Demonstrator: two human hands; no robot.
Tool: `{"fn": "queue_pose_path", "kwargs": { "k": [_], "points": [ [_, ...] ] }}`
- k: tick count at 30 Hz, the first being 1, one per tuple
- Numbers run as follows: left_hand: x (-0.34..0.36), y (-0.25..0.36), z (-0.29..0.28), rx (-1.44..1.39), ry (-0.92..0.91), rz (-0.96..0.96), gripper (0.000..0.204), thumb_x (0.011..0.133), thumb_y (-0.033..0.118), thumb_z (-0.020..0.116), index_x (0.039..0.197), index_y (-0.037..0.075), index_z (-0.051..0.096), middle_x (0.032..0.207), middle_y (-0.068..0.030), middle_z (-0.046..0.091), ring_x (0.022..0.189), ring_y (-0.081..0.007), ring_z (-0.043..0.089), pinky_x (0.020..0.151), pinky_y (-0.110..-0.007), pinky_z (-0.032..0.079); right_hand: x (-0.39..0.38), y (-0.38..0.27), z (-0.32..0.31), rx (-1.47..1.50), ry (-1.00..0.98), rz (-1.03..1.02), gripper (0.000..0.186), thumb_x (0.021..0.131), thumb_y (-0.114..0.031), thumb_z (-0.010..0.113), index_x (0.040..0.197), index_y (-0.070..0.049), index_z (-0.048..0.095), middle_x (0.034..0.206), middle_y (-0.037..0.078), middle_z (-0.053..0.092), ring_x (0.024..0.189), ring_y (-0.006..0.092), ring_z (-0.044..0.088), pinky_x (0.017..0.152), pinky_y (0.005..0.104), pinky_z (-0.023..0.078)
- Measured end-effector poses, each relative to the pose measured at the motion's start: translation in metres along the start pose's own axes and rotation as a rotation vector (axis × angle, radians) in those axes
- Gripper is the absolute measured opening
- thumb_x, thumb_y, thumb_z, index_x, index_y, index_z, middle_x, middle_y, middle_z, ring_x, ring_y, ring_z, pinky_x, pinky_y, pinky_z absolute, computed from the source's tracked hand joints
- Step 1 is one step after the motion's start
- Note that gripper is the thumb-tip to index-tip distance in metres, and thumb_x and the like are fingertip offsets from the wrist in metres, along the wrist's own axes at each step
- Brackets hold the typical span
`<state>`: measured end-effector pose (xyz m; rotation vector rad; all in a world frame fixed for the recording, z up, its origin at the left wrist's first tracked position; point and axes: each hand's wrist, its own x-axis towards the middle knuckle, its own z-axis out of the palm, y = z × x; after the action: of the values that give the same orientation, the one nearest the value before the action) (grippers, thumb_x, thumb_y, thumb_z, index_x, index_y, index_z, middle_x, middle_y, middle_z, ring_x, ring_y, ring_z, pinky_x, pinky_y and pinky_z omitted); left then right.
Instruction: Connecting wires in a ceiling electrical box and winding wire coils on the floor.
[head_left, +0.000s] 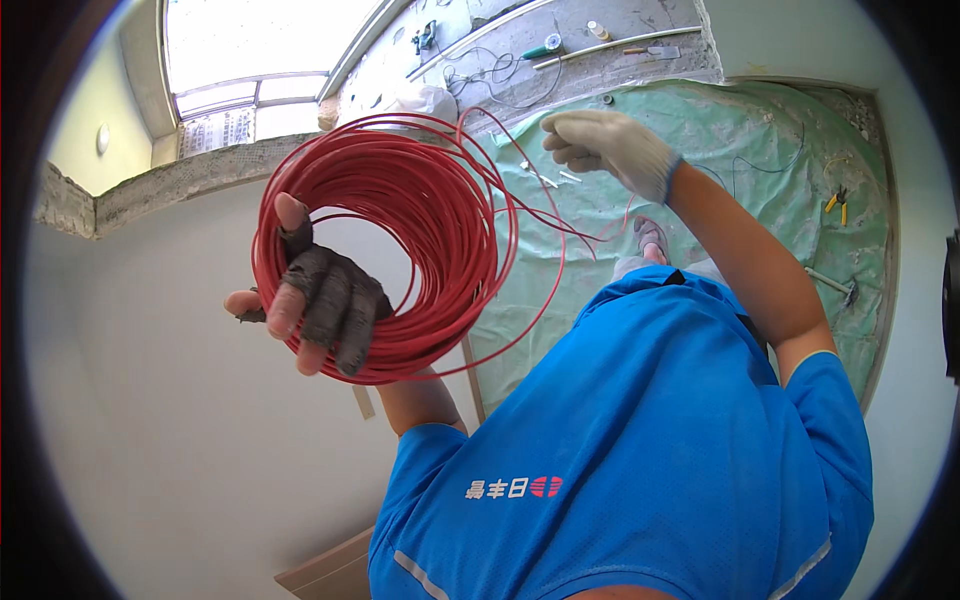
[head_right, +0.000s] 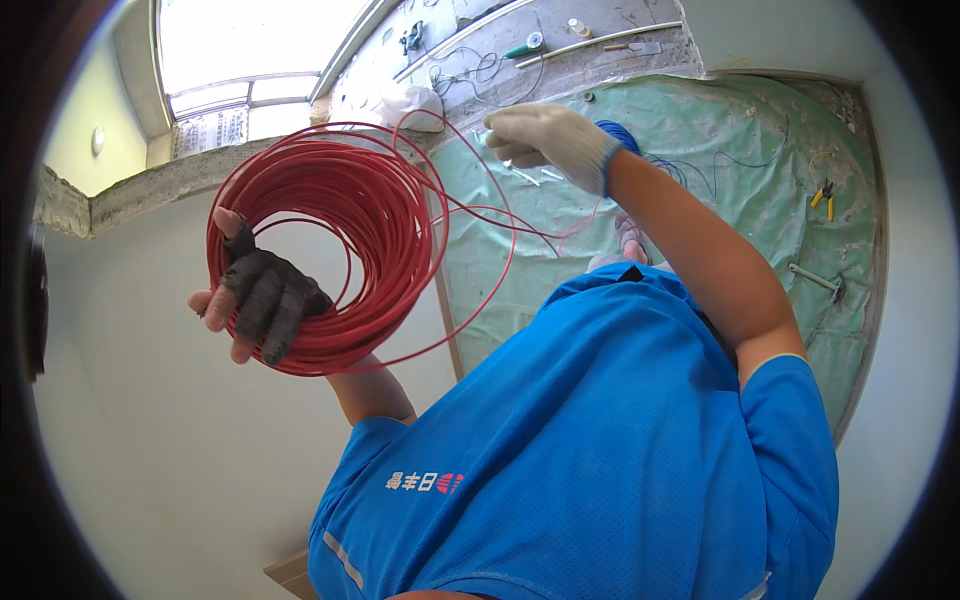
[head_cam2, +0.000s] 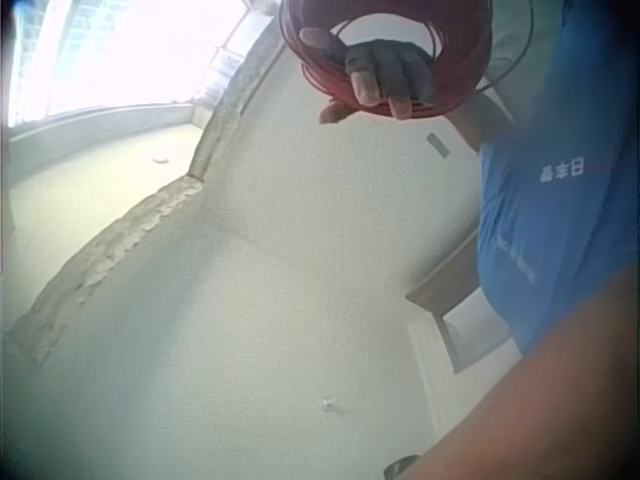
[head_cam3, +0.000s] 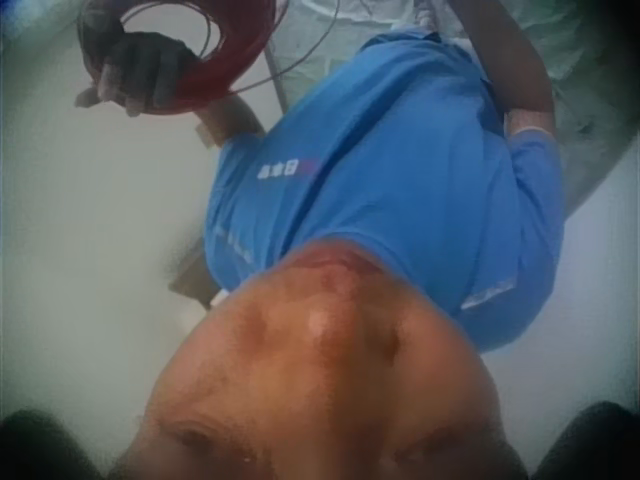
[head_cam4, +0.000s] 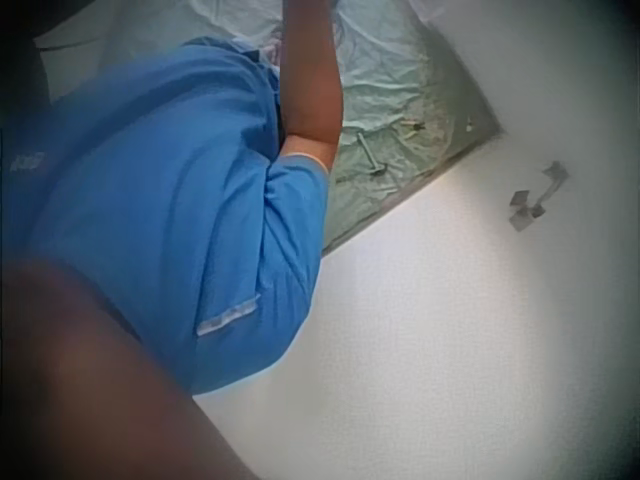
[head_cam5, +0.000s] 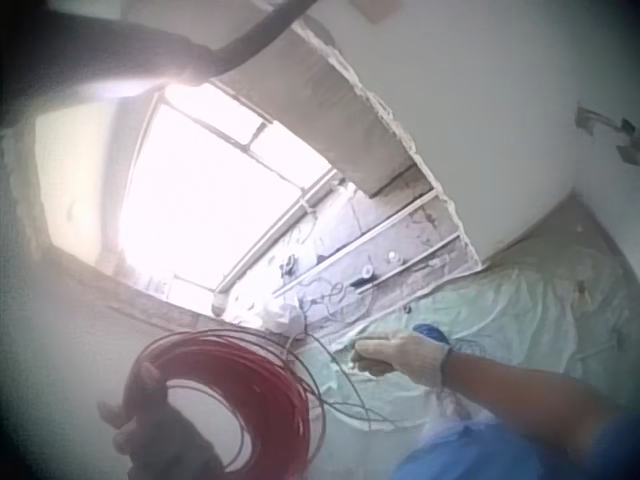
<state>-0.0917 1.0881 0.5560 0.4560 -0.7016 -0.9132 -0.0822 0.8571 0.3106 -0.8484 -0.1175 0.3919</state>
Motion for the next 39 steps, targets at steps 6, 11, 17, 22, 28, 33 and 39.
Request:
{"fn": "queue_pose_path", "kwargs": {
  "k": [6, 11, 17, 22, 28, 33, 39],
  "points": [
    [0.008, -0.012, -0.002, -0.051, -0.053, -0.185, 0.091, 0.097, 0.037, 0.052, 0.152, -0.001, -0.010, 0.123, -0.0233, 0.063, 0.094, -0.0323, 0.071, 0.068, -0.046, 0.061, 0.069, -0.019, 0.028, 0.267, 0.050, 0.275, 0.048, 0.089, -0.045, 0.067, 0.111, -0.002, 0.065, 0.094, 0.007, 0.068, 0.081, 0.0138, 0.064, 0.072, 0.0266, 0.054],
    [-0.004, -0.028, -0.012, 0.021, 0.098, -0.118, 0.090, 0.095, 0.040, 0.056, 0.152, -0.004, 0.003, 0.119, -0.0195, 0.065, 0.091, -0.0274, 0.070, 0.071, -0.045, 0.059, 0.068, -0.057, 0.027, 0.254, 0.092, 0.064, 0.033, 0.086, -0.040, 0.073, 0.089, -0.007, 0.070, 0.075, 0.000, 0.064, 0.063, 0.0069, 0.054, 0.059, 0.0225, 0.045],
    [-0.007, -0.062, -0.030, 0.049, 0.501, 0.023, 0.100, 0.087, 0.053, 0.066, 0.151, -0.007, 0.019, 0.109, -0.0044, 0.058, 0.103, -0.0217, 0.056, 0.089, -0.043, 0.050, 0.019, -0.114, 0.040, -0.662, -0.150, -0.227, 0.038, 0.094, -0.040, 0.063, 0.086, -0.004, 0.073, 0.074, 0.003, 0.066, 0.067, 0.0099, 0.056, 0.063, 0.0272, 0.048],
    [-0.020, -0.088, -0.062, -0.104, 0.439, 0.063, 0.091, 0.086, 0.061, 0.060, 0.145, -0.004, 0.034, 0.101, -0.0062, 0.055, 0.101, -0.0246, 0.052, 0.087, -0.041, 0.045, 0.004, -0.111, 0.047, -1.039, -0.264, -0.262, 0.036, 0.090, -0.034, 0.062, 0.085, 0.001, 0.070, 0.070, 0.015, 0.062, 0.067, 0.0206, 0.057, 0.069, 0.0379, 0.049],
    [-0.034, -0.127, -0.059, -0.070, 0.641, 0.064, 0.075, 0.088, 0.058, 0.060, 0.132, -0.001, 0.044, 0.116, -0.0130, 0.054, 0.116, -0.0311, 0.050, 0.092, -0.046, 0.047, -0.011, -0.066, 0.028, -0.892, -0.219, -0.221, 0.032, 0.091, -0.026, 0.060, 0.083, 0.003, 0.069, 0.076, 0.012, 0.062, 0.068, 0.0218, 0.060, 0.072, 0.0370, 0.050],
    [-0.053, -0.158, -0.062, 0.098, 0.889, 0.086, 0.069, 0.093, 0.050, 0.053, 0.134, -0.005, 0.045, 0.126, -0.0205, 0.057, 0.121, -0.0409, 0.054, 0.105, -0.055, 0.045, -0.056, -0.035, 0.038, -0.631, -0.052, -0.162, 0.022, 0.091, -0.012, 0.060, 0.101, 0.005, 0.070, 0.114, 0.016, 0.064, 0.114, 0.0229, 0.059, 0.099, 0.0330, 0.046],
    [-0.068, -0.167, -0.078, 0.079, 0.939, 0.185, 0.066, 0.093, 0.043, 0.053, 0.136, -0.005, 0.041, 0.129, -0.0215, 0.058, 0.121, -0.0384, 0.055, 0.107, -0.055, 0.042, -0.085, -0.005, 0.050, -0.946, 0.072, -0.494, 0.043, 0.079, 0.006, 0.056, 0.122, 0.001, 0.062, 0.139, 0.023, 0.049, 0.135, 0.0358, 0.043, 0.111, 0.0385, 0.038]
  ]
}}
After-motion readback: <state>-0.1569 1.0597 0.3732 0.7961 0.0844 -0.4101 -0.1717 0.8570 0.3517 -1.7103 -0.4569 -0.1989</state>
